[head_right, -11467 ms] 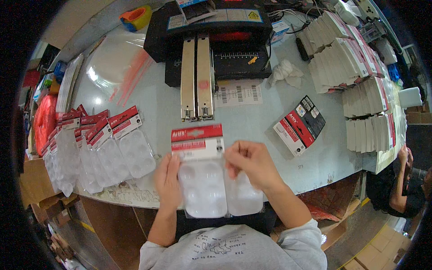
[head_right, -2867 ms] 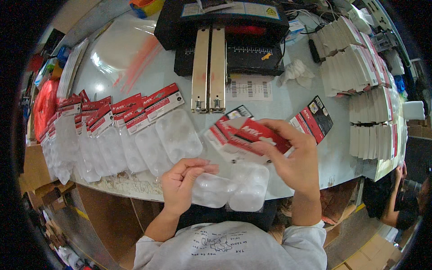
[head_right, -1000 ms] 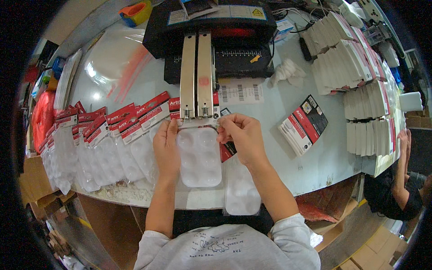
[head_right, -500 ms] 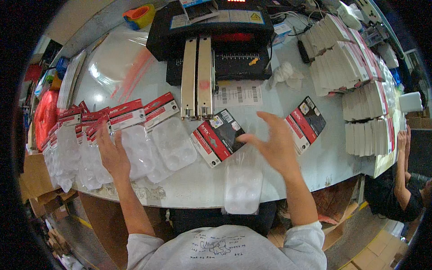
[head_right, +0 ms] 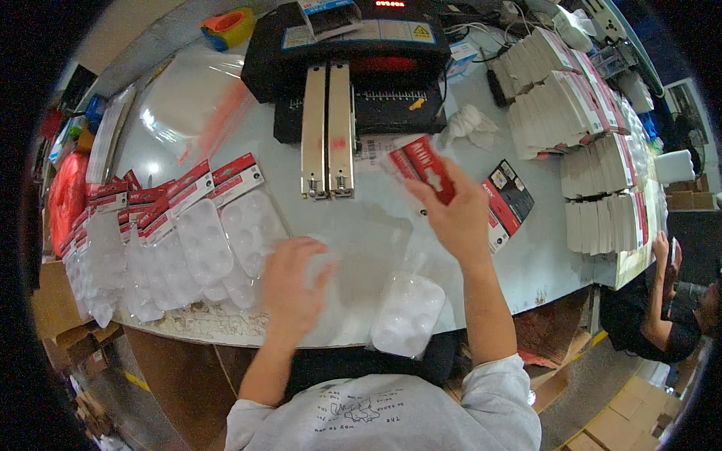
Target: The person places white plastic mixing palettes into clear plastic bags and seals them with red Artix labels. They repeat this process for multiple units, stacking the finished packages on the table.
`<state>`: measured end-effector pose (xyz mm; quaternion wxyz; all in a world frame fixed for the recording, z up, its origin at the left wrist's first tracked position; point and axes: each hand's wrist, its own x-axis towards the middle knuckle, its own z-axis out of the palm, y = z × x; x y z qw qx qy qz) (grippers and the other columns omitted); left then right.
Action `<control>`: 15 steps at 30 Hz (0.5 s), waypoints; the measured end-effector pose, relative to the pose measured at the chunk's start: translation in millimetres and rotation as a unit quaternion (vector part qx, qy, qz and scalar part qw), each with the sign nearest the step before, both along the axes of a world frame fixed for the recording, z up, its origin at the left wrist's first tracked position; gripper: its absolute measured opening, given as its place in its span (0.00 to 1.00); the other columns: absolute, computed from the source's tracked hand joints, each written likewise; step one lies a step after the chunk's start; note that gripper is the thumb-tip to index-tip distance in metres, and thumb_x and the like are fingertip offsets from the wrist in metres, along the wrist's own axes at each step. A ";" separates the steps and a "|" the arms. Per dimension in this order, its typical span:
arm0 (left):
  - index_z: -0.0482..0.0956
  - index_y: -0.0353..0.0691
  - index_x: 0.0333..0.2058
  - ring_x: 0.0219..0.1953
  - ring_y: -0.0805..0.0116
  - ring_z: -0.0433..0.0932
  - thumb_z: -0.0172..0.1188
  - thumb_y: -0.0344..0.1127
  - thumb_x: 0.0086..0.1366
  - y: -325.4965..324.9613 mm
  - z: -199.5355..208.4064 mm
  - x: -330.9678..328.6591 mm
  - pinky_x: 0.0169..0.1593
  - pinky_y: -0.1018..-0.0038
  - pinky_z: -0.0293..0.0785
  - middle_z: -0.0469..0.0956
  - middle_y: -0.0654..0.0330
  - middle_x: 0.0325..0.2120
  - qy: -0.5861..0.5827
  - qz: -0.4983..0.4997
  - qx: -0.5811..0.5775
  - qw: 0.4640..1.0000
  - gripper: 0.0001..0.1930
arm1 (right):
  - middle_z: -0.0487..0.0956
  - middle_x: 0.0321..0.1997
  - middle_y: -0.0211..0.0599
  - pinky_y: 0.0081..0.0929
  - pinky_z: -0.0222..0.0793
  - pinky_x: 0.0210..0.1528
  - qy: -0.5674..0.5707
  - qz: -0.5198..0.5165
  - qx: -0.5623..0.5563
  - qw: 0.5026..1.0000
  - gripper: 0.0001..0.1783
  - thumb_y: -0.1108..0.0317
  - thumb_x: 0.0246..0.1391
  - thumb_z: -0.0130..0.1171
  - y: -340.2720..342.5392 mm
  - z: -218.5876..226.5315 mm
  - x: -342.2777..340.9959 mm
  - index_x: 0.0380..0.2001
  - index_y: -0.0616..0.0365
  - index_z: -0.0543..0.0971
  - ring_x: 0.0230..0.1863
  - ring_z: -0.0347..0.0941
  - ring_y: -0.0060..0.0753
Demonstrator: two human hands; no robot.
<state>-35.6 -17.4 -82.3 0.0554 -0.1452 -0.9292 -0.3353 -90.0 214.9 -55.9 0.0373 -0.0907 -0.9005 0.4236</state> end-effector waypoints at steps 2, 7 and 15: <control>0.73 0.39 0.33 0.41 0.57 0.68 0.63 0.37 0.52 41.9 -8.9 11.5 0.43 0.63 0.64 0.70 0.57 0.36 -0.051 -0.033 0.046 0.997 0.12 | 0.79 0.28 0.31 0.15 0.66 0.35 0.009 -0.023 -0.049 0.998 0.21 0.67 0.50 0.61 12.4 5.5 7.4 0.48 0.61 0.71 0.30 0.71 0.18; 0.71 0.37 0.29 0.39 0.58 0.70 0.60 0.35 0.56 80.3 -27.7 20.4 0.42 0.67 0.66 0.70 0.55 0.35 -0.131 -0.042 0.081 0.987 0.09 | 0.76 0.35 0.27 0.14 0.65 0.38 0.041 -0.102 -0.216 0.970 0.18 0.69 0.52 0.59 36.5 9.2 40.8 0.45 0.64 0.72 0.34 0.70 0.15; 0.69 0.33 0.36 0.33 0.75 0.76 0.50 0.31 0.66 43.4 7.0 21.7 0.38 0.80 0.70 0.80 0.56 0.35 -0.365 0.024 0.486 0.794 0.06 | 0.78 0.27 0.35 0.20 0.66 0.29 -0.058 0.123 -0.129 0.982 0.19 0.68 0.44 0.65 19.0 36.6 56.8 0.40 0.65 0.76 0.25 0.68 0.17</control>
